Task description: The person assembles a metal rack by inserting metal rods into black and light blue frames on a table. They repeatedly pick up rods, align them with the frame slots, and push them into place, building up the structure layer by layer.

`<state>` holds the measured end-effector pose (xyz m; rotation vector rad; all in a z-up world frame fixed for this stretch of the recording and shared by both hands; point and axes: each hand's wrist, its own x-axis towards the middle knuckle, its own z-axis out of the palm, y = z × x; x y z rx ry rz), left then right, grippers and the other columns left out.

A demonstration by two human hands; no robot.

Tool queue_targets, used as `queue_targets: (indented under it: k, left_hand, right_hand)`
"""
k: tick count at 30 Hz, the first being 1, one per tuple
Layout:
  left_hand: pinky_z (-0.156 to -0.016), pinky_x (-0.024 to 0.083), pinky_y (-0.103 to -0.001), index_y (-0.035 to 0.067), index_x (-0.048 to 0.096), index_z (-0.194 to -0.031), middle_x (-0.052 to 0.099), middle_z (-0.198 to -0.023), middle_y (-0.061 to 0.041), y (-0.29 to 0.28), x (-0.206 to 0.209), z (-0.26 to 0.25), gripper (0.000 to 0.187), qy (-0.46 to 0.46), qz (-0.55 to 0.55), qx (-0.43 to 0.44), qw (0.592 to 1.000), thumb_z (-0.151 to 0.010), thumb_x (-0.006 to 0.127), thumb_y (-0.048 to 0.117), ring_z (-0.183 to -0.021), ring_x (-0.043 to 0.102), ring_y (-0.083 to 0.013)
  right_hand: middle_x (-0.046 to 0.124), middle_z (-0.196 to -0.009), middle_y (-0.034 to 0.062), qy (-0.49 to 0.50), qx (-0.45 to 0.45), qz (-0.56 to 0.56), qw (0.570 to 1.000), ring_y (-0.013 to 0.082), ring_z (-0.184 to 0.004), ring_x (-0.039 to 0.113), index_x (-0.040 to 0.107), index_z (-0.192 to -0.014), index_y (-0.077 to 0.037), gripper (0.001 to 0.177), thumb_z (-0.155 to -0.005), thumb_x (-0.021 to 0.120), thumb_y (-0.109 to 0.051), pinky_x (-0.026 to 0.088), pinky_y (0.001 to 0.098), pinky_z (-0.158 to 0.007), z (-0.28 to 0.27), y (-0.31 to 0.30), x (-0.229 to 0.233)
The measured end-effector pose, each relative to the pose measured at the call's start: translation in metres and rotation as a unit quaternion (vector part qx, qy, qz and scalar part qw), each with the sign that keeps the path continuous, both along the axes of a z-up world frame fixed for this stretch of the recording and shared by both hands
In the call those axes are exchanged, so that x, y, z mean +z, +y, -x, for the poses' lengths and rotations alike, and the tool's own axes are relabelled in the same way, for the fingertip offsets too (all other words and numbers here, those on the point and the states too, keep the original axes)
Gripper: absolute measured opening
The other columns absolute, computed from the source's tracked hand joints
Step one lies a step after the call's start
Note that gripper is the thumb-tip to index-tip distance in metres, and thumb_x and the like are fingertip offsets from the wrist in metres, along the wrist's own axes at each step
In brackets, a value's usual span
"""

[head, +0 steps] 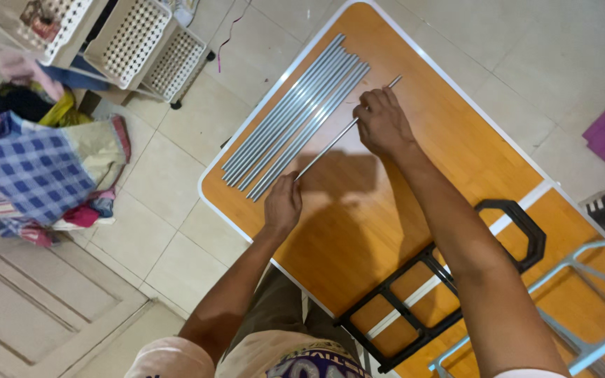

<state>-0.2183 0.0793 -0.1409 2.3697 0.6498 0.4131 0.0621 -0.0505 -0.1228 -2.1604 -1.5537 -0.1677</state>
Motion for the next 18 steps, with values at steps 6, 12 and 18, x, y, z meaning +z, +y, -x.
queue_targets:
  k: [6,12,18]
  left_hand:
    - [-0.086,0.051,-0.048,0.005,0.068,-0.120,0.071,-0.100,-0.016,0.017,-0.011,0.019,0.022,0.040,0.011,0.020,0.999,-0.102,0.058,0.013,-0.095,0.065,-0.0373]
    - [-0.091,0.045,-0.046,0.005,0.069,-0.110,0.066,-0.103,-0.013,0.028,-0.025,0.019,0.015,0.012,-0.083,0.003,0.996,-0.098,0.063,0.013,-0.100,0.061,-0.0335]
    - [-0.085,0.044,-0.047,0.006,0.072,-0.112,0.061,-0.097,-0.011,0.037,-0.034,0.016,0.021,0.043,-0.090,0.018,0.995,-0.094,0.065,0.012,-0.094,0.059,-0.0334]
  right_hand:
    - [0.062,-0.113,0.0181,0.009,0.009,-0.026,1.000,0.0366,-0.115,0.057,0.069,-0.097,-0.002,0.009,-0.088,0.069,-0.002,0.042,0.0509,-0.111,0.014,0.030,-0.012]
    - [0.061,-0.123,0.0221,0.009,-0.015,-0.021,1.000,0.0405,-0.119,0.056,0.069,-0.104,0.001,0.015,-0.090,0.069,-0.003,0.043,0.0496,-0.109,0.020,0.037,-0.020]
    - [0.060,-0.126,0.0230,-0.024,-0.038,-0.028,0.999,0.0393,-0.121,0.056,0.068,-0.107,0.004,0.015,-0.096,0.067,-0.005,0.041,0.0513,-0.111,0.024,0.040,-0.024]
